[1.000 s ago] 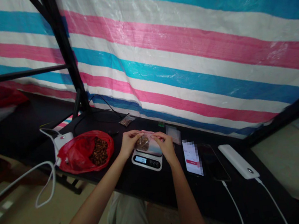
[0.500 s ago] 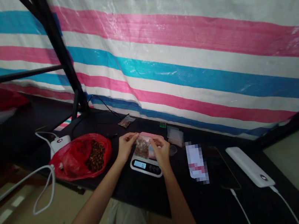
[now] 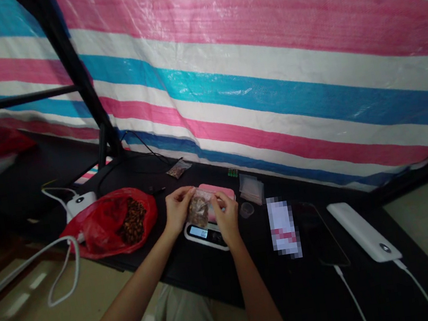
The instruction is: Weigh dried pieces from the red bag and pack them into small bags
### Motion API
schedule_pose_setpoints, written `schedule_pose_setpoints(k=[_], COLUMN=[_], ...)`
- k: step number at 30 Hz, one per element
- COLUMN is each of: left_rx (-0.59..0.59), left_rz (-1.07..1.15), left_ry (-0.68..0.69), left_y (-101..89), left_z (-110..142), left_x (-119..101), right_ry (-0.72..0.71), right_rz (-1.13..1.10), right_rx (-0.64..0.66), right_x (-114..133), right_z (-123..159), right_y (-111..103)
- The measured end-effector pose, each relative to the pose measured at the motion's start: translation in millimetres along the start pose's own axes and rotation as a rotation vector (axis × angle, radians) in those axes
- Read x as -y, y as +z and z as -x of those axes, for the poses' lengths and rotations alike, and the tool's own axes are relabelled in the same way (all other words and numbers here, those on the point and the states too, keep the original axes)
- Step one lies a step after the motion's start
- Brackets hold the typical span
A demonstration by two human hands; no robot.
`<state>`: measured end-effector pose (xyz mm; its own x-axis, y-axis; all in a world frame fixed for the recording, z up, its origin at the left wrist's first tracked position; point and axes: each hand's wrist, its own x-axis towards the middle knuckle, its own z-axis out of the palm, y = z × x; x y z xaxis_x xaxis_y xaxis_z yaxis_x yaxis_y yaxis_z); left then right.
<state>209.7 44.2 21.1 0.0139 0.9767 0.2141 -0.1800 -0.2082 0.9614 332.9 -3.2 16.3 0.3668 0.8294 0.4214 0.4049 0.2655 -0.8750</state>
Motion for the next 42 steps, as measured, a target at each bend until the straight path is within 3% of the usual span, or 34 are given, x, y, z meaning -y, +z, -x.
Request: schedule_pose_setpoints(k=[5,9,12,16,25,33,42], left_rx=[0.093,0.131,0.096,0.058,0.236,0.24,0.286], left_rz=[0.018,0.034,0.018,0.013,-0.084,-0.238,-0.232], left_ry=[0.032,0.008,0.014,0.027,0.085,0.225,0.223], left_y=[-0.5,-0.3,-0.3,-1.2,-2.2,-4.6,-4.6], left_z=[1,2,4,7,9,10,10], left_x=[1,2,2,0,1,-1,-2], right_ry=[0.055,-0.039,-0.101,-0.099,-0.203,-0.215,-0.254], right_rz=[0.045,0.126,0.16,0.138,0.218,0.275,0.264], right_rx=[-0.021,-0.034,-0.039,0.0,0.082,0.127,0.153], right_x=[-8,-6,-2,-1,9,8,12], right_z=[1,2,4,5,4,8,10], right_y=[-3,-7,-7,-3,-6,-1,-3])
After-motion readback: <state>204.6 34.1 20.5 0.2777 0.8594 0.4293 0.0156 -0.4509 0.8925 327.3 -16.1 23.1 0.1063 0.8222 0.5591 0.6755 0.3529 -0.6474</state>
